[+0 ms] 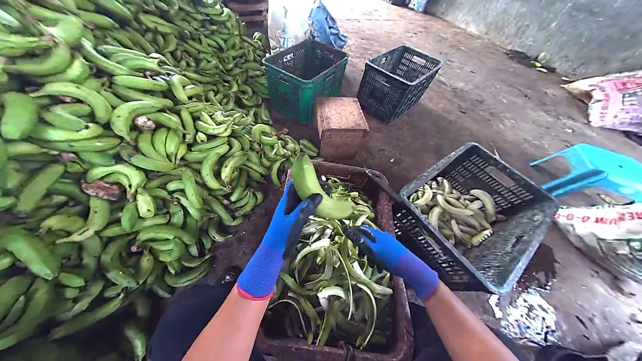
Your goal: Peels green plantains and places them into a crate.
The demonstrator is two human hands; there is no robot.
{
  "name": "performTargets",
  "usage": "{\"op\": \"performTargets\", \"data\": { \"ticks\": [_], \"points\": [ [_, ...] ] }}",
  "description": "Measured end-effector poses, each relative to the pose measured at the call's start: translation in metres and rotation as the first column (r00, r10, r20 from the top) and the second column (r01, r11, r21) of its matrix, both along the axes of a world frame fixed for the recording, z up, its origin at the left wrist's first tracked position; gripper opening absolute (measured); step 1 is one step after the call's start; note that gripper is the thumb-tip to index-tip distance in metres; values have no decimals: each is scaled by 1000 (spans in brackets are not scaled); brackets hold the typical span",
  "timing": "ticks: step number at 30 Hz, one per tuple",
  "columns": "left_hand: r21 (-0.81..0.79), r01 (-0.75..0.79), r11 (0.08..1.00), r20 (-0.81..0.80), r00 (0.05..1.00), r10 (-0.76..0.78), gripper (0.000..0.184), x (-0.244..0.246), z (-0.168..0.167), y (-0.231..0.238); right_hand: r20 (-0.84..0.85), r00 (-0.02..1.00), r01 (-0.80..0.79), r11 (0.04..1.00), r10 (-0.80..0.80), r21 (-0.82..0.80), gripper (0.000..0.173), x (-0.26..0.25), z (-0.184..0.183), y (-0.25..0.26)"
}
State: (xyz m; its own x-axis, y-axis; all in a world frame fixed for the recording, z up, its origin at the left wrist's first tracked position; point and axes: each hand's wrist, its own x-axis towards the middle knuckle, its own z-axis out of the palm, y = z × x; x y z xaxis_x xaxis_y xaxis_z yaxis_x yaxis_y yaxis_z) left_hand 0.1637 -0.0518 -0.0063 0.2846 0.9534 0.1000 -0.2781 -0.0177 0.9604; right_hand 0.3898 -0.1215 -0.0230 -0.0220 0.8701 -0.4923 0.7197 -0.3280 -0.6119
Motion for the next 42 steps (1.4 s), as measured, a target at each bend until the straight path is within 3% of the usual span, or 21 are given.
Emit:
{"op": "performTargets", "data": {
  "ticks": [3, 5, 7, 10, 15, 18, 21, 23, 26, 29, 31, 34, 39, 40, 42],
  "points": [
    [-126, -51, 991, -17, 999, 49, 50, -7, -3, 8, -47, 996, -53, 919, 78, 391, 52, 3, 4, -14],
    [-137, -77, 988, -38, 997, 72, 44, -8, -6, 13, 49, 985, -161, 761, 168, 628, 56, -2, 3, -21],
    [-132, -57, 990, -84, 995, 46, 43, -2, -4, 9, 180, 967, -255, 651, 182, 715, 54, -8, 3, -19],
    [-125, 64, 990, -144, 986, -82, 43, 2, 1, -10, 291, 956, -251, 627, 40, 737, 48, -5, 8, 0],
    [-275, 266, 924, -20, 959, -282, 43, -2, 10, -14, 237, 924, 60, 724, -301, 687, 56, 30, 31, 25],
    [-228, 126, 966, -75, 986, -146, 41, -5, 7, -5, 97, 981, 58, 735, -167, 676, 57, 28, 29, 12],
    [-34, -153, 988, -173, 974, 145, 41, -7, -2, 7, 15, 992, -103, 753, 123, 650, 55, -1, 13, -9],
    [35, -235, 971, -157, 959, 237, 46, -4, -2, 7, 56, 971, -214, 738, 233, 639, 54, -18, 9, -14],
    [-31, -111, 993, -104, 989, 107, 43, 1, 3, -11, 187, 972, -229, 722, 140, 653, 48, -15, 15, 4],
    [-135, 133, 982, -251, 954, -163, 42, -1, 10, -21, 261, 962, -157, 614, -82, 774, 54, 12, 26, 25],
    [-159, 211, 964, -263, 933, -247, 42, -2, 9, -21, 251, 953, -93, 624, -169, 776, 55, 24, 33, 28],
    [-113, 136, 984, -191, 969, -156, 45, -3, -6, -9, 209, 972, -91, 644, -109, 760, 57, 18, 28, 20],
    [-5, -299, 954, -50, 953, 298, 46, -3, -4, 1, 244, 943, -333, 590, 228, 736, 50, -16, 10, -3],
    [24, -331, 943, -22, 943, 332, 47, -2, -4, 1, 273, 933, -359, 581, 234, 730, 49, -18, 12, -2],
    [7, -220, 976, 11, 976, 220, 46, -3, -1, -3, 302, 932, -363, 563, 202, 742, 49, -15, 19, 7]
  ]
}}
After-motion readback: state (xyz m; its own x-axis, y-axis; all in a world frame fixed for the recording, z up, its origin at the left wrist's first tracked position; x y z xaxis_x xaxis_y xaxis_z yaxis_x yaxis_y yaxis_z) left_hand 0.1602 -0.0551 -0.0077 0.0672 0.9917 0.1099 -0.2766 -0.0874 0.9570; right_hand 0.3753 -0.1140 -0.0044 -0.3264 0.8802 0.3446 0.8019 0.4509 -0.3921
